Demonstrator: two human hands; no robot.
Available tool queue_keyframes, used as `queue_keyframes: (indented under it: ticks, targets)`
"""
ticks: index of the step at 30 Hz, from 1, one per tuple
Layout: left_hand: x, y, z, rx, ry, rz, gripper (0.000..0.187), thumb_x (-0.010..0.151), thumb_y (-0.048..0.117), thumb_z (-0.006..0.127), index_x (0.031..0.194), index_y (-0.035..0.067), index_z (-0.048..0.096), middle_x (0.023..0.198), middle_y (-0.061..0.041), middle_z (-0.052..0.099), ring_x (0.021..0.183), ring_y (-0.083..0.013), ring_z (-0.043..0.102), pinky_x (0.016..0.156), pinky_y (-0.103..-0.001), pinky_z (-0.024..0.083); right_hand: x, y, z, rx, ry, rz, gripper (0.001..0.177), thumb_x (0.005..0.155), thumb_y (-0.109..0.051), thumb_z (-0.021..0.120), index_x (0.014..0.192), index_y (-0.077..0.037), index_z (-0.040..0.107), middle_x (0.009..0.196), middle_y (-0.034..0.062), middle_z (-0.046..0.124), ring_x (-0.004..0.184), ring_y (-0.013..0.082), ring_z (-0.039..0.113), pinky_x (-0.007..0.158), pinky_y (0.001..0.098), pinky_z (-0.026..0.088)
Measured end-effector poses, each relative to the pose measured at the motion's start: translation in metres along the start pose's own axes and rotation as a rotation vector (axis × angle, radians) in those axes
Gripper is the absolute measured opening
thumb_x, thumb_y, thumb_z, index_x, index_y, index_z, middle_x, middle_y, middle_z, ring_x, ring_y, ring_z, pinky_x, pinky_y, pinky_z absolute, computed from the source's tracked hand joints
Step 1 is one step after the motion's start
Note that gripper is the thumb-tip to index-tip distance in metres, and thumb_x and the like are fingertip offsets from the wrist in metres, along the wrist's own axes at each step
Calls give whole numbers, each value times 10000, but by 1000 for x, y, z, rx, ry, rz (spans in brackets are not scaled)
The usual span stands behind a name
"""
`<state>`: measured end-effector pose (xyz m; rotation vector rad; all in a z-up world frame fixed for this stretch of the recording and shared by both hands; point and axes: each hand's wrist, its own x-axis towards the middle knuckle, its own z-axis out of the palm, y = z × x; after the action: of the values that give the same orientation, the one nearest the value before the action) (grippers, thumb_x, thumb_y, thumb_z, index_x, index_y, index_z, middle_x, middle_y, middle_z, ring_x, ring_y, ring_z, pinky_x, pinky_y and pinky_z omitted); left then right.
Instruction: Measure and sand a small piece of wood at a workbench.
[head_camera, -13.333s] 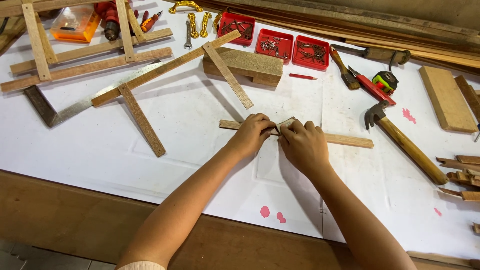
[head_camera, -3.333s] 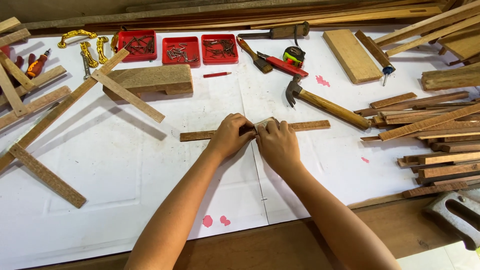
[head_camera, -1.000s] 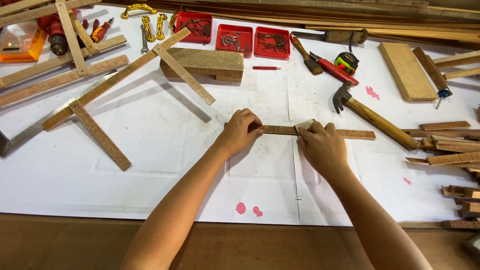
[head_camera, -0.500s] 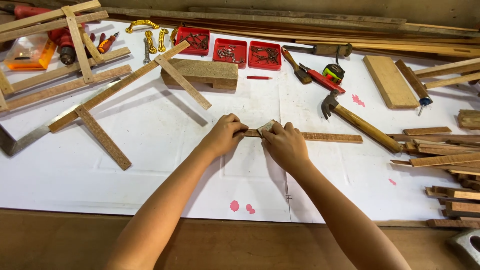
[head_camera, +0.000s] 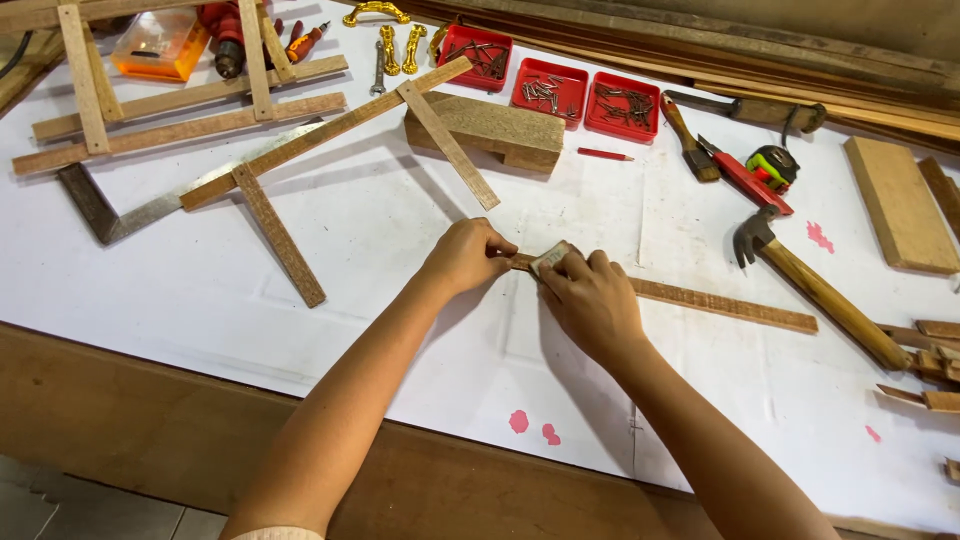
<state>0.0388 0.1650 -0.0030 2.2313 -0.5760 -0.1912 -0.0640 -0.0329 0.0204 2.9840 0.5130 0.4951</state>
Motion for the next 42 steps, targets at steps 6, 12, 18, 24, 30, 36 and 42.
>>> queue_keyframes:
  ticks: [6, 12, 18, 24, 30, 36, 42]
  targets:
    - [11, -3, -5, -21, -85, -21, 262, 729, 213, 849, 990, 187, 849, 905, -103, 790, 787, -244, 753, 761, -362, 590, 23, -11, -11, 61, 19, -90, 232, 904, -312, 731, 1085, -176, 781, 938, 6, 691, 823, 260, 604, 699, 387, 525]
    - [16, -15, 4, -27, -62, -25, 273, 716, 191, 841, 987, 158, 843, 920, -80, 803, 815, -205, 761, 776, -342, 596, -5, 42, -22, 39, -149, -145, 263, 922, -342, 699, 1125, -202, 792, 1018, -38, 740, 807, 221, 605, 688, 341, 545]
    - [21, -21, 6, -84, -99, -49, 268, 719, 196, 852, 980, 137, 833, 911, -83, 806, 794, -193, 766, 770, -317, 603, -8, 44, -31, -18, -139, -152, 266, 905, -333, 692, 1114, -211, 802, 973, -38, 740, 791, 225, 588, 713, 341, 545]
    - [17, -2, -8, -93, -140, -154, 276, 708, 183, 866, 982, 156, 842, 924, -71, 808, 810, -178, 773, 773, -310, 600, 33, 4, -16, 59, -56, -194, 227, 929, -329, 715, 1104, -213, 800, 902, -30, 701, 815, 224, 574, 701, 373, 527]
    - [18, -6, -3, -73, -124, -138, 297, 698, 141, 884, 991, 139, 834, 960, -73, 803, 850, -174, 753, 819, -304, 588, 19, 28, -26, 136, -80, -209, 256, 868, -315, 733, 1091, -211, 802, 985, -8, 719, 849, 246, 588, 737, 376, 548]
    - [18, -4, -3, -119, -135, -165, 291, 705, 127, 870, 994, 131, 836, 949, -66, 810, 848, -159, 760, 825, -291, 594, -11, 69, -24, 147, -130, -144, 287, 838, -310, 737, 1104, -225, 807, 1029, -25, 745, 858, 239, 603, 763, 372, 558]
    - [25, -2, -5, -111, -168, -204, 288, 697, 113, 866, 983, 121, 841, 937, -65, 815, 824, -162, 766, 801, -293, 603, 15, 31, -14, 39, -98, -194, 257, 902, -313, 735, 1131, -213, 793, 971, -3, 716, 817, 246, 585, 732, 368, 551]
